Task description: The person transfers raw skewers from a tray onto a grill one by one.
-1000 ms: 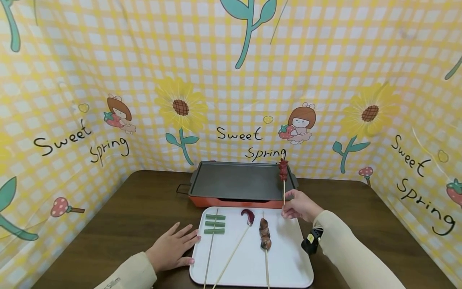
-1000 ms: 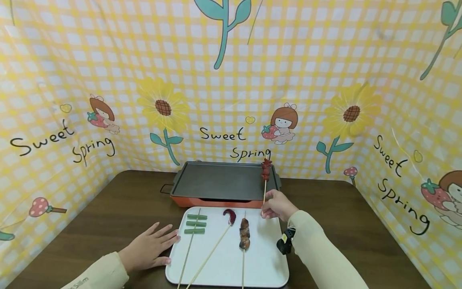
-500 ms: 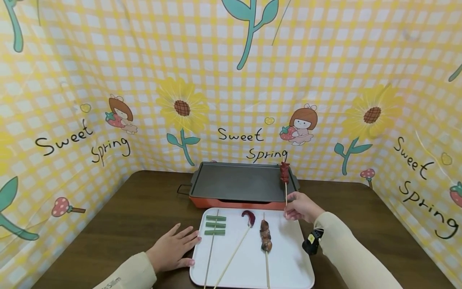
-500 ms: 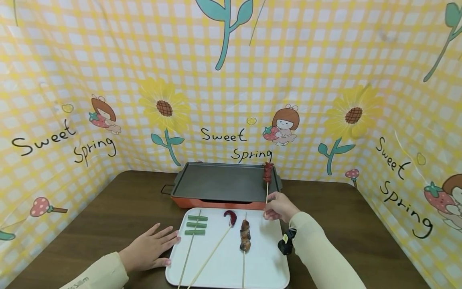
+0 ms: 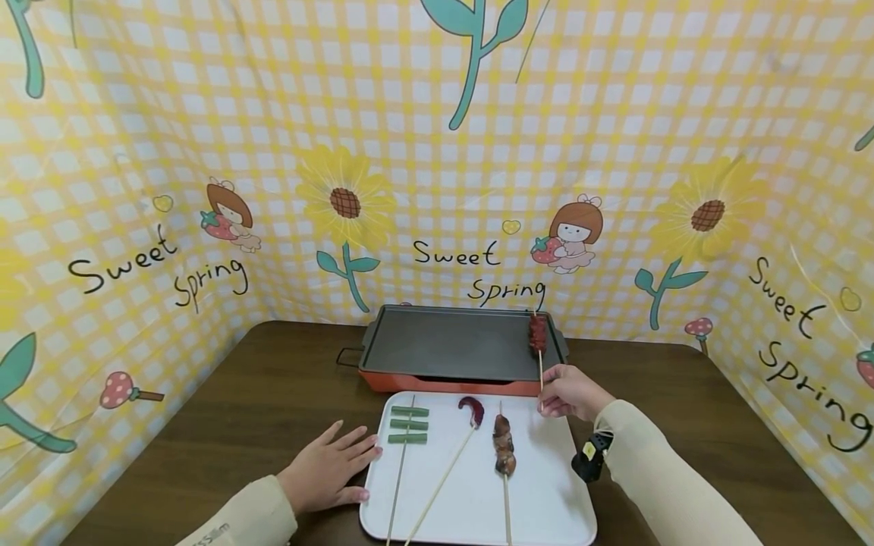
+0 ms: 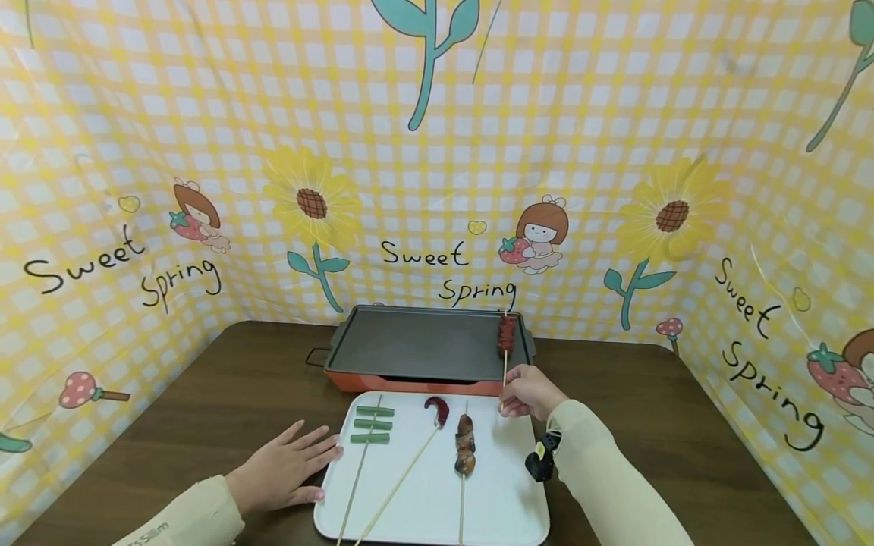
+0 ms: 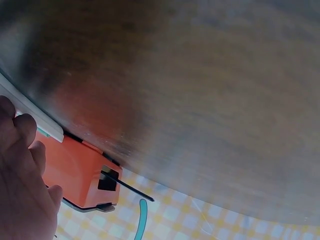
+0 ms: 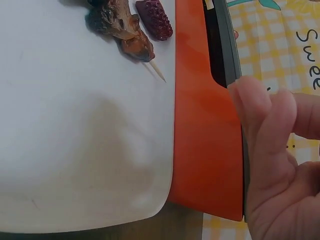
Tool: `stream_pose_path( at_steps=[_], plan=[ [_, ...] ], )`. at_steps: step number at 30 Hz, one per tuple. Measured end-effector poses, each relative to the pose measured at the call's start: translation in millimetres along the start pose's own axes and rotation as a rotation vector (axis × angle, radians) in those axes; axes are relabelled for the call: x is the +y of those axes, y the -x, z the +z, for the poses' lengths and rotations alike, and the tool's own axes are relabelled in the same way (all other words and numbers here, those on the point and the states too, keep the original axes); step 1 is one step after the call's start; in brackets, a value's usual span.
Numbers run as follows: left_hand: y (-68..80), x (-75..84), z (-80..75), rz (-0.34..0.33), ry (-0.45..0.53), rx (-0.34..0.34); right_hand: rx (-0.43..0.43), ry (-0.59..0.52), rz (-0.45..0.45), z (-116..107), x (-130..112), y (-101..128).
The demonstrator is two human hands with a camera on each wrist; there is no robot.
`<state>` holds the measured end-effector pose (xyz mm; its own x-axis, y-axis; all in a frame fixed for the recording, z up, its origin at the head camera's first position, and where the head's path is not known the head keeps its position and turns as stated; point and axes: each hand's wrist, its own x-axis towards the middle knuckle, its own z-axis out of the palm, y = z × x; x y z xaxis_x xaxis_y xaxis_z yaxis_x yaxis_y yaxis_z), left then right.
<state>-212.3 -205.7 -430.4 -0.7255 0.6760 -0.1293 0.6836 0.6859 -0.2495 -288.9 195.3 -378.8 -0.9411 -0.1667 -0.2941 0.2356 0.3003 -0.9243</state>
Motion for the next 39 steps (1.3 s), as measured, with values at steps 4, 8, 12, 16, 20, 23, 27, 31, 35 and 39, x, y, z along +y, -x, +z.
stream_pose_path(
  at_steps=[4,8,12,16,20,23,27,31,35,39],
  plan=[
    [-0.6,0.2,0.3,-0.001,-0.011,-0.002,-0.001,0.003,-0.005,0,1,-1],
    [-0.2,0.1,0.2,0.004,-0.021,0.003,-0.001,0.014,0.002,1,2,-3],
    [0.9,0.1,0.2,0.013,-0.021,0.003,0.006,0.031,0.011,0,3,-2],
    [1.3,-0.1,0.7,0.018,-0.018,0.004,0.032,0.071,0.011,-1,6,0],
    [1.3,-0.5,0.2,0.023,-0.016,0.011,0.057,0.118,0.024,-3,11,2],
    [1.0,-0.7,-0.9,0.025,-0.006,0.008,0.065,0.132,0.027,-4,15,5],
    [-0.4,-1.2,-1.2,0.025,0.010,0.003,0.108,0.174,-0.012,-1,17,16],
    [-1.4,-1.8,-0.6,0.031,0.014,0.005,0.159,0.254,-0.063,7,18,36],
    [-0.2,-2.1,0.4,0.037,0.012,0.009,0.119,0.288,-0.101,17,20,56],
    [0.6,-2.5,1.4,0.034,0.023,0.016,0.041,0.303,-0.142,26,25,73]
  ],
)
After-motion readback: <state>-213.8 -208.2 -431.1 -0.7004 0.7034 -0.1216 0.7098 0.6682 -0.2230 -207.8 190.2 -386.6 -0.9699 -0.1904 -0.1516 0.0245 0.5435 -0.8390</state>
